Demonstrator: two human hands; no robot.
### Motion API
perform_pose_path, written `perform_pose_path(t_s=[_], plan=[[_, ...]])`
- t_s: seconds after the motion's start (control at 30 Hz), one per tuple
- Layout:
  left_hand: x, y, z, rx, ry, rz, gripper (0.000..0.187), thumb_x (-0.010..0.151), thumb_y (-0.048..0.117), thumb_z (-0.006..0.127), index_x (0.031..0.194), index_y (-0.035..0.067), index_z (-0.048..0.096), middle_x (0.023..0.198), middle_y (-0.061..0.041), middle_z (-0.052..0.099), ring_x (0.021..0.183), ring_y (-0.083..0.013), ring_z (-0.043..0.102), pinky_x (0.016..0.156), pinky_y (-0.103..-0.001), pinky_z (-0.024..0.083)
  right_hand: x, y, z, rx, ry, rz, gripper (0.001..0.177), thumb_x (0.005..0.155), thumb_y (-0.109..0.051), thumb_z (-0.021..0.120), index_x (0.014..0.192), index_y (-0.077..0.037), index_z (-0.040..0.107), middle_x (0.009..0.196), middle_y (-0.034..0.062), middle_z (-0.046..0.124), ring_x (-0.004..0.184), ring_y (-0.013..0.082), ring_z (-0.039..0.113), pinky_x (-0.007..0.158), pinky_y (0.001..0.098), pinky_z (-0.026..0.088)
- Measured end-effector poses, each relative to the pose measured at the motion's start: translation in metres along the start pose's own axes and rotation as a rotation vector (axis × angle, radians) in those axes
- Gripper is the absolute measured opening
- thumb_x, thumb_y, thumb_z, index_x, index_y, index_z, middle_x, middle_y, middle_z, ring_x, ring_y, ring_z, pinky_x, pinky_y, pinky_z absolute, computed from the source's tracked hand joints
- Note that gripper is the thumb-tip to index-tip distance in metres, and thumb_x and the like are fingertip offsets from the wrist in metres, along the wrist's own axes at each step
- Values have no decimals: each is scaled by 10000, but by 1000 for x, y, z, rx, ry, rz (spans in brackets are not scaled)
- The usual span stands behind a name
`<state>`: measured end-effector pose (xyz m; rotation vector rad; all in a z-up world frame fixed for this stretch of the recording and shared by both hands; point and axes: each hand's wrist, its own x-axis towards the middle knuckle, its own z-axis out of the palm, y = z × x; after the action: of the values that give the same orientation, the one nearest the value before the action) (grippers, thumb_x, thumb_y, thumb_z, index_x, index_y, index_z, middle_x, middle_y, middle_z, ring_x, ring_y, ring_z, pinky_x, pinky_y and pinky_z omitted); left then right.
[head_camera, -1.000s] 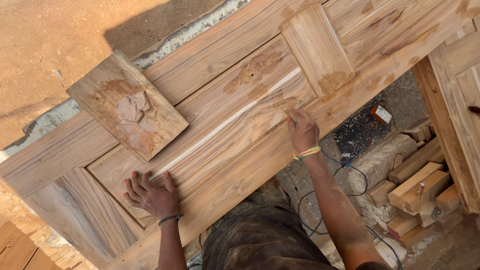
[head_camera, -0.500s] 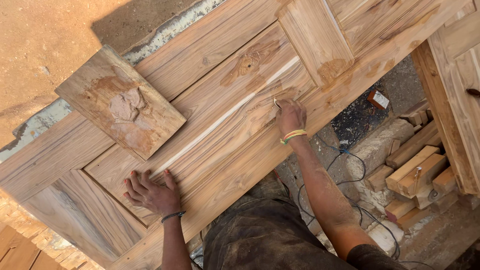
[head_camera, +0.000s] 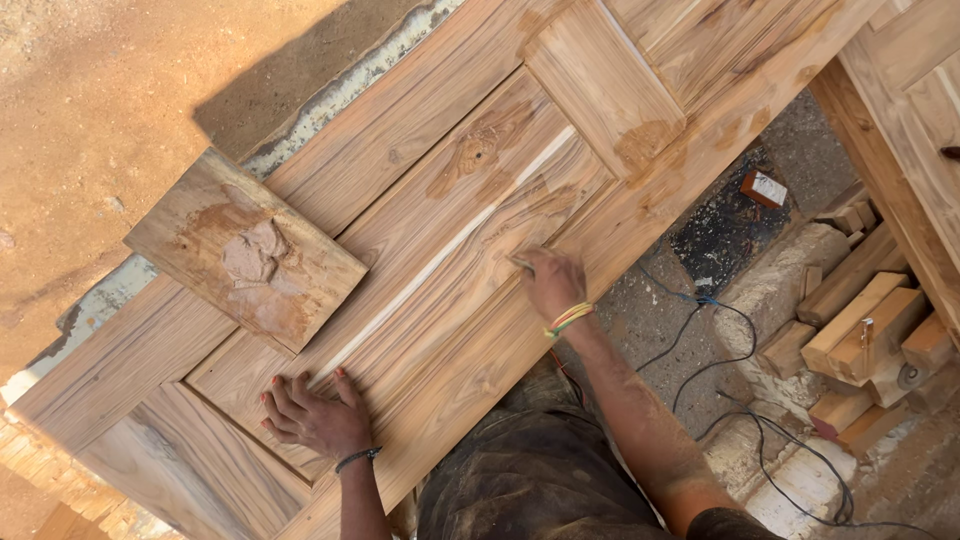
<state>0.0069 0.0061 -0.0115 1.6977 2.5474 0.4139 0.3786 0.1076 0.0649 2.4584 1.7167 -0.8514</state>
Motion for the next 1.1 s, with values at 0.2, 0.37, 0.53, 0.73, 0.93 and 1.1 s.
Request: perform_pose_path(t_s=[0.2, 0.37, 0.53, 0.73, 0.93, 1.1], plan=[[2, 2, -4, -32, -4, 5, 487, 1042, 474, 680, 1317, 89, 565, 1586, -176, 444, 1563, -411, 283, 1265, -664, 156, 66, 64, -46, 103, 442, -333, 244, 899, -20, 753, 1138, -71, 763, 1125, 124, 760, 985, 308, 713, 912, 430, 554], [4, 7, -6, -46, 17, -3, 478, 1026, 462, 704, 1301, 91, 581, 1566, -166, 452, 1553, -395, 292, 1272, -662, 154, 48, 58, -30, -38, 513, -458, 388, 773, 25, 770, 1151, -62, 763, 1151, 93, 739, 1035, 322, 641, 902, 426, 544], [3, 2, -10, -40, -5, -9, 495, 1004, 456, 712, 1301, 83, 579, 1572, -177, 445, 1551, -409, 290, 1254, -670, 151, 0, 44, 6, -93, 565, -441, 479, 758, 46, 777, 1223, -61, 740, 1257, 52, 708, 1039, 304, 623, 899, 401, 549], [3, 3, -9, -29, 5, 16, 516, 1022, 461, 707, 1334, 78, 559, 1584, -190, 440, 1561, -416, 283, 1250, -671, 162, -31, 2, 19, -113, 469, -361, 532, 680, 13, 785, 1208, -25, 729, 1209, 90, 701, 1017, 321, 640, 866, 423, 546], [-1, -3, -5, -34, 8, 17, 523, 1020, 484, 708, 1332, 91, 562, 1586, -185, 452, 1564, -406, 286, 1262, -667, 166, -10, 19, 2, -46, 258, -303, 193, 880, -98, 783, 1072, -88, 789, 1149, 108, 764, 1028, 278, 701, 900, 409, 547], [1, -3, 1, -24, 14, 20, 518, 1016, 493, 726, 1316, 99, 575, 1577, -176, 450, 1560, -406, 282, 1267, -668, 159, 77, 77, -38, -90, 369, -10, 143, 985, -144, 720, 1113, -135, 782, 1161, 78, 770, 955, 213, 721, 882, 384, 550]])
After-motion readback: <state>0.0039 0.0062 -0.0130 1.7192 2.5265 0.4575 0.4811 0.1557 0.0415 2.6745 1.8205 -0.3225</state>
